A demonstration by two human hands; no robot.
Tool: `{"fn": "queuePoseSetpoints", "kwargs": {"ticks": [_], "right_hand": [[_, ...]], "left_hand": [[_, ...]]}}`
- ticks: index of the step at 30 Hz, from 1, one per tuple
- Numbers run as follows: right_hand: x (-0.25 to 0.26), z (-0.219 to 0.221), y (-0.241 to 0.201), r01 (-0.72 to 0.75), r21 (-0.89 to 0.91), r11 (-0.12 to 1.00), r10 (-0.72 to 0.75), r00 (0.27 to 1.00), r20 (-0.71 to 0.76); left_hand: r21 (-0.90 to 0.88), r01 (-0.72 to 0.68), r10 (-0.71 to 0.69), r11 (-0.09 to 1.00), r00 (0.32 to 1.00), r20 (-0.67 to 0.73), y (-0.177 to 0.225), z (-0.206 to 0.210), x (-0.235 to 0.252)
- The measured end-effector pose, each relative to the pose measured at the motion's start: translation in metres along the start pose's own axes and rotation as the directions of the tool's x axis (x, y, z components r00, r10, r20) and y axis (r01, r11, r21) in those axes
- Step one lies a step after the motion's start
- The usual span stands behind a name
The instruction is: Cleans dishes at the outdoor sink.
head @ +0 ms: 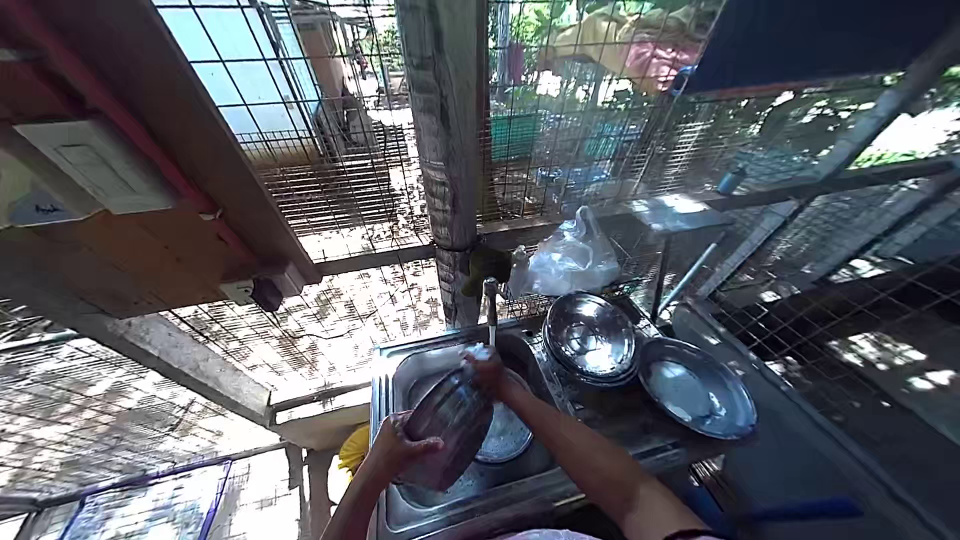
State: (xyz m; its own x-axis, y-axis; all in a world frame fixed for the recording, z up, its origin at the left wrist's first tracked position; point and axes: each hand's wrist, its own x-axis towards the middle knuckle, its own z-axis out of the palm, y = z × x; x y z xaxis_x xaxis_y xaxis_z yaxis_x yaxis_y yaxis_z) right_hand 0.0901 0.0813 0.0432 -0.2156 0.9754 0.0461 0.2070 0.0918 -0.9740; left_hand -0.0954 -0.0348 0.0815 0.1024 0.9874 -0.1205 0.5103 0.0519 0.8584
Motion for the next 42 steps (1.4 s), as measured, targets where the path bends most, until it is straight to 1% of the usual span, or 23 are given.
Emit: {"fn": "queuePoseSetpoints", "kwargs": {"ticks": [2,4,6,7,9,10,13,15,17,18,20,22,24,25,27,28,30,32,34,35,38,41,42], "right_hand": [[-0.020,0.018,-0.018,0.256,-0.349,0.902,-0.171,0.951,0.257],[-0.021,0.029,-0.019,0.419,-0.353,0.837,-0.280,0.880,0.383],[0.000,0.021,0.004,0.351,-0.129,0.928,-0.317,0.921,0.225],[0.012,0.011,0.010,0.225,-0.083,0.971,-0.209,0.963,0.167],[0.021,0.001,0.008,0.005,-0.116,0.993,0.010,0.992,0.124],[0.020,0.004,0.002,-0.014,-0.190,0.982,0.042,0.989,0.142],[0.001,0.031,-0.031,0.260,-0.492,0.831,-0.013,0.892,0.451],[0.004,0.041,-0.026,0.351,-0.418,0.838,-0.083,0.839,0.537],[0.020,0.027,-0.005,0.159,-0.229,0.960,-0.038,0.889,0.457],[0.025,0.016,0.006,-0.009,-0.138,0.990,0.066,0.909,0.412],[0.014,0.008,0.035,-0.272,-0.001,0.962,0.265,0.935,0.235],[-0.016,0.021,0.044,-0.222,0.038,0.974,0.220,0.975,0.029],[-0.044,0.045,0.049,0.039,-0.079,0.996,-0.044,0.997,-0.059],[-0.053,0.056,0.046,0.186,-0.209,0.960,-0.197,0.980,-0.030],[-0.052,0.066,0.030,0.452,-0.413,0.791,-0.425,0.891,0.162],[-0.042,0.063,0.016,0.493,-0.439,0.751,-0.397,0.869,0.297],[-0.006,0.046,-0.006,0.412,-0.399,0.819,-0.228,0.872,0.432],[0.027,0.024,0.002,0.179,-0.292,0.940,-0.073,0.937,0.342],[0.030,0.010,0.025,-0.022,-0.261,0.965,0.086,0.968,0.236],[0.019,0.011,0.038,-0.041,-0.244,0.969,0.091,0.976,0.197],[-0.038,0.036,0.041,0.149,-0.243,0.958,-0.107,0.978,0.180],[-0.034,0.046,0.011,0.417,-0.303,0.857,-0.327,0.894,0.307],[-0.019,0.040,0.001,0.421,-0.314,0.851,-0.302,0.881,0.364]], "left_hand": [[0.073,0.094,-0.101,0.993,0.991,0.092,-0.003,0.008,0.012],[0.041,0.193,-0.195,0.980,0.979,0.065,-0.003,0.015,0.015],[-0.032,0.167,-0.168,0.985,0.986,-0.015,-0.004,0.010,0.011],[-0.063,0.107,-0.111,0.992,0.992,-0.067,-0.006,0.007,0.006],[-0.110,0.043,-0.055,0.993,0.993,-0.109,-0.013,0.007,0.001],[-0.108,0.061,-0.070,0.992,0.994,-0.079,-0.016,0.007,0.003],[-0.156,0.152,-0.151,0.976,0.988,0.013,-0.024,0.017,0.022],[-0.283,0.194,-0.209,0.939,0.978,-0.022,-0.028,0.024,0.027],[-0.396,0.223,-0.294,0.891,0.947,-0.127,-0.027,0.021,0.030],[-0.466,0.224,-0.339,0.856,0.923,-0.180,-0.026,0.017,0.030],[-0.646,0.146,-0.440,0.750,0.838,-0.322,-0.029,0.015,0.028],[-0.762,0.021,-0.517,0.647,0.746,-0.419,-0.035,0.022,0.030],[-0.780,-0.005,-0.573,0.626,0.675,-0.465,-0.040,0.036,0.035],[-0.775,0.027,-0.596,0.632,0.656,-0.463,-0.041,0.042,0.037],[-0.737,0.117,-0.593,0.666,0.683,-0.427,-0.037,0.052,0.040],[-0.707,0.144,-0.558,0.693,0.728,-0.399,-0.032,0.055,0.039],[-0.670,0.138,-0.478,0.730,0.803,-0.356,-0.020,0.057,0.037],[-0.673,0.115,-0.442,0.731,0.831,-0.338,-0.010,0.051,0.031],[-0.709,0.076,-0.471,0.701,0.796,-0.381,-0.007,0.040,0.028],[-0.726,0.043,-0.497,0.687,0.756,-0.426,-0.011,0.036,0.031],[-0.709,0.051,-0.540,0.703,0.687,-0.486,-0.027,0.035,0.039],[-0.643,0.115,-0.457,0.757,0.797,-0.395,-0.022,0.045,0.036],[-0.630,0.136,-0.423,0.765,0.843,-0.333,-0.015,0.045,0.033]]}}
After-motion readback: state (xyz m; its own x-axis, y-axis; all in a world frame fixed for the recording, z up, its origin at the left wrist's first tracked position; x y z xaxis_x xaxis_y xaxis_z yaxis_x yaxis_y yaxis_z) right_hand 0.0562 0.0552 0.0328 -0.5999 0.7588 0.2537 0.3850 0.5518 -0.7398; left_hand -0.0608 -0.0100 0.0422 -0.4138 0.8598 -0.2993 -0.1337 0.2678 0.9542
